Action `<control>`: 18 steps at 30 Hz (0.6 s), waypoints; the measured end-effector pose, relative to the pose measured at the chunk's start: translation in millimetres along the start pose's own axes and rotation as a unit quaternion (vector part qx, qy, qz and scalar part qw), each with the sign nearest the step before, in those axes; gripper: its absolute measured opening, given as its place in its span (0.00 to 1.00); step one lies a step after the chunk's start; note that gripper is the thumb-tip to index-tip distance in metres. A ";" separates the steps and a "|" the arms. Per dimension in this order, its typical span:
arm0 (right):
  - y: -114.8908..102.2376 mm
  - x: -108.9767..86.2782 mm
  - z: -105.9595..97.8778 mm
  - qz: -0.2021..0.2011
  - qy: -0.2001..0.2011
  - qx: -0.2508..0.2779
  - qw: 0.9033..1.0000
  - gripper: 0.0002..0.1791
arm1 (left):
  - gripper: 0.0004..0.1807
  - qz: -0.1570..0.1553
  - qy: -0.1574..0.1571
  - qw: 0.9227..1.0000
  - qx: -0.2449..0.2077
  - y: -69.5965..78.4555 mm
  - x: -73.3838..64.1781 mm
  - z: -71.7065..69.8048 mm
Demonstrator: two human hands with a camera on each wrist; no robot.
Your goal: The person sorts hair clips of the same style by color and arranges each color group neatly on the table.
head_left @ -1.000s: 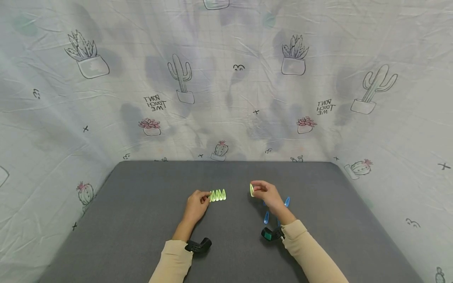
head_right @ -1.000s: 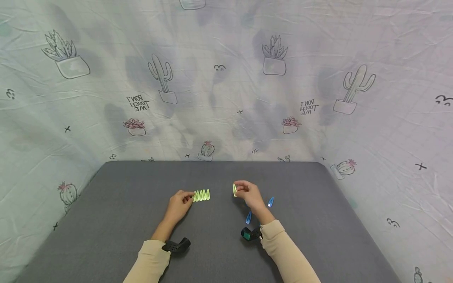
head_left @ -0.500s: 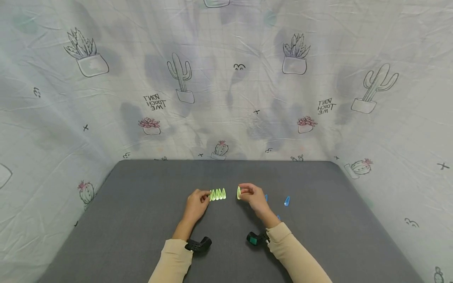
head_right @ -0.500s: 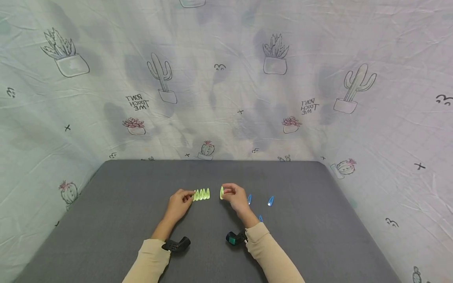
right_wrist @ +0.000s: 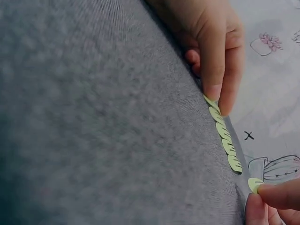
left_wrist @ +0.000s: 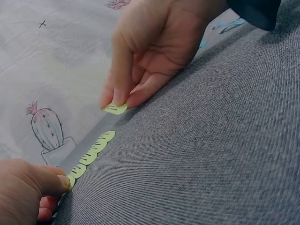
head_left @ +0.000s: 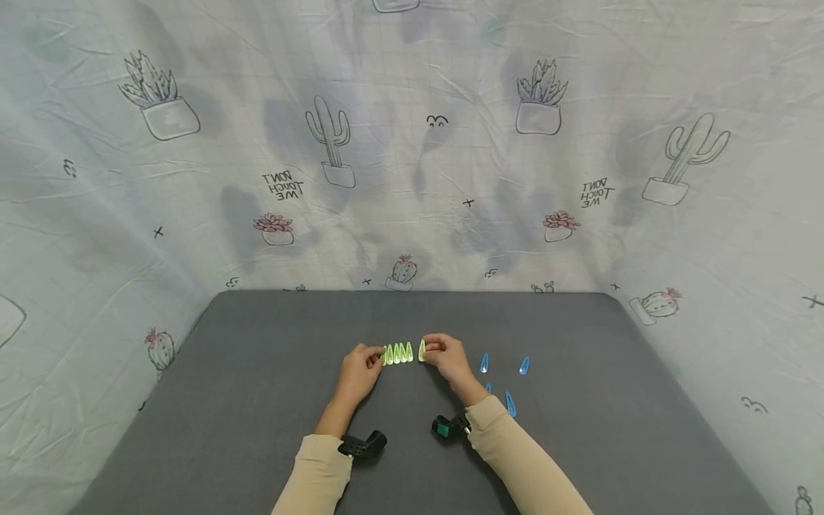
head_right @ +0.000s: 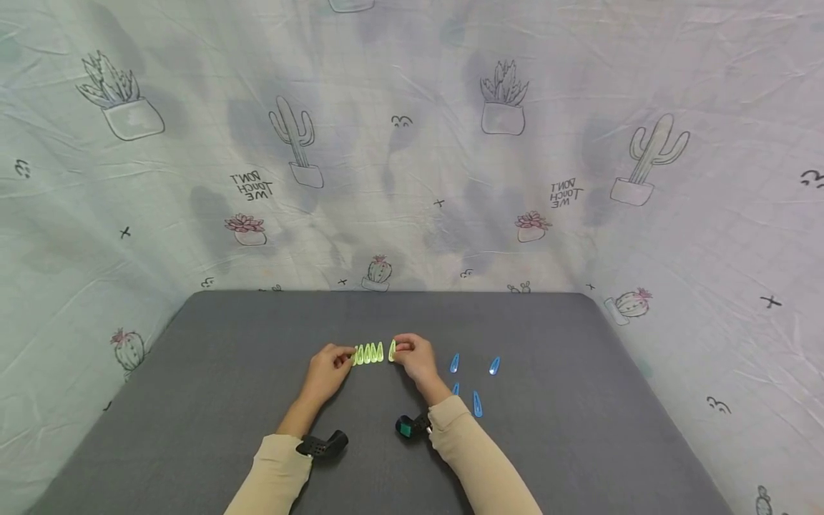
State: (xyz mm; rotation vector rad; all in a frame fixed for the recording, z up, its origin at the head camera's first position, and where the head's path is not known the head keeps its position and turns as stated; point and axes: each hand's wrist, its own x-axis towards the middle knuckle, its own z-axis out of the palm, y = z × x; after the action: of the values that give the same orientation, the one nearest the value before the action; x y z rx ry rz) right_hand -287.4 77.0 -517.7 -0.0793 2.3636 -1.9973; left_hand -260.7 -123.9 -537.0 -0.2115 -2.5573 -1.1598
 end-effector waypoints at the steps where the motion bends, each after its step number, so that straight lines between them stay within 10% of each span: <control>1: -0.2 1.2 0.8 0.000 0.002 -0.008 1.000 0.18 | 0.09 0.002 0.000 1.000 -0.001 0.3 -0.3 -0.3; 18: -10.0 10.7 5.6 -0.006 -0.034 -0.182 0.983 0.17 | 0.09 0.002 0.003 1.000 0.002 1.5 -2.1 -0.7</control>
State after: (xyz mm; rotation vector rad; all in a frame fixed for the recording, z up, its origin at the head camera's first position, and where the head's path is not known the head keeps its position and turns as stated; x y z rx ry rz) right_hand -297.6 69.2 -508.7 -0.1732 2.6544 -1.5154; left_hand -258.2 -123.4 -536.3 -0.2112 -2.5523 -1.1526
